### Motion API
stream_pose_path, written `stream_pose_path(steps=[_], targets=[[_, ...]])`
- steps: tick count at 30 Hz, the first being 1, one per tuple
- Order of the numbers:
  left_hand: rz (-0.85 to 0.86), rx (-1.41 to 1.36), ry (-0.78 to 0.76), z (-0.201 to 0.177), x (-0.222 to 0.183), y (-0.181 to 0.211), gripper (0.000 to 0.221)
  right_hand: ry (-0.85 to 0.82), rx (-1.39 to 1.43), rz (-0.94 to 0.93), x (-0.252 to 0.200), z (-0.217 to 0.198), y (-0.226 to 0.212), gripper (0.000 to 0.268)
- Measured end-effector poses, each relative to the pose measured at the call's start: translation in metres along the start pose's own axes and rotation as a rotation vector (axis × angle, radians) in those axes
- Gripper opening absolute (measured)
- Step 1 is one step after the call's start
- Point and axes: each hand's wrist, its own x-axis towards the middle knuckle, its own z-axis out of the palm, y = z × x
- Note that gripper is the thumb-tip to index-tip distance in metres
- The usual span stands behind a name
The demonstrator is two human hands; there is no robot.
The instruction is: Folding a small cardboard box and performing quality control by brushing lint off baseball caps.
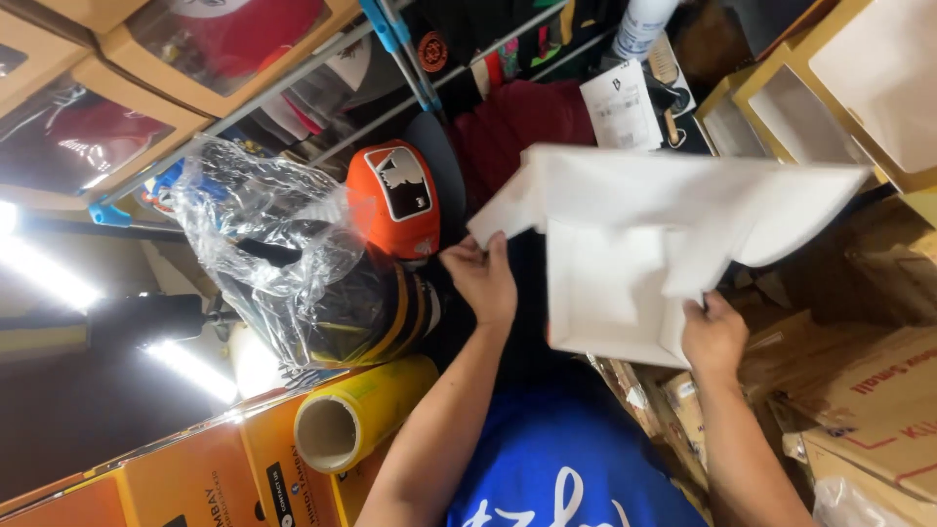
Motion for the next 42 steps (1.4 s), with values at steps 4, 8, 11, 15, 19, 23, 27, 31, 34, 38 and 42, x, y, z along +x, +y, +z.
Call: stream_pose_path(steps=[4, 8, 11, 15, 19, 23, 27, 31, 34, 38, 42], targets=[[0.328, 0.103, -0.142, 0.001, -0.035, 0.027, 0.052, 0.08, 0.051, 0.106, -0.026, -0.002, 0.046, 0.032], [0.301, 0.163, -0.274, -0.014, -0.066, 0.021, 0.021, -0.029, 0.365, 0.367, -0.077, -0.047, -0.051, 0.021], [0.194, 0.401, -0.495, -0.014, -0.063, 0.041, 0.062, 0.002, 0.402, 0.413, -0.08, -0.037, -0.034, 0.052], [-0.138, 0.843, -0.802, 0.006, -0.047, 0.102, 0.093, 0.019, 0.411, 0.116, -0.081, -0.047, -0.054, 0.043], [-0.346, 0.821, -0.658, 0.031, -0.025, 0.131, 0.094, -0.041, 0.266, 0.054, -0.062, -0.058, -0.085, 0.054], [-0.257, 0.96, -0.701, 0.04, -0.012, 0.135, 0.084, -0.078, 0.156, 0.048, -0.044, -0.055, -0.098, 0.064], [-0.077, 1.116, -0.875, 0.043, -0.019, 0.126, 0.104, -0.16, 0.039, 0.046, -0.016, -0.035, -0.075, 0.052], [-0.073, 1.122, -0.895, 0.042, -0.025, 0.127, 0.093, -0.177, -0.027, 0.075, -0.003, -0.024, -0.064, 0.049], [-0.031, 1.132, -0.898, 0.039, -0.025, 0.114, 0.101, -0.207, 0.001, 0.096, -0.003, -0.026, -0.068, 0.06], [0.033, 1.1, -0.917, 0.025, -0.026, 0.08, 0.093, -0.231, 0.096, 0.135, -0.024, -0.053, -0.109, 0.079], [0.164, 0.659, -0.59, -0.013, -0.038, 0.016, 0.047, -0.102, 0.366, -0.093, -0.048, -0.085, -0.155, 0.129]])
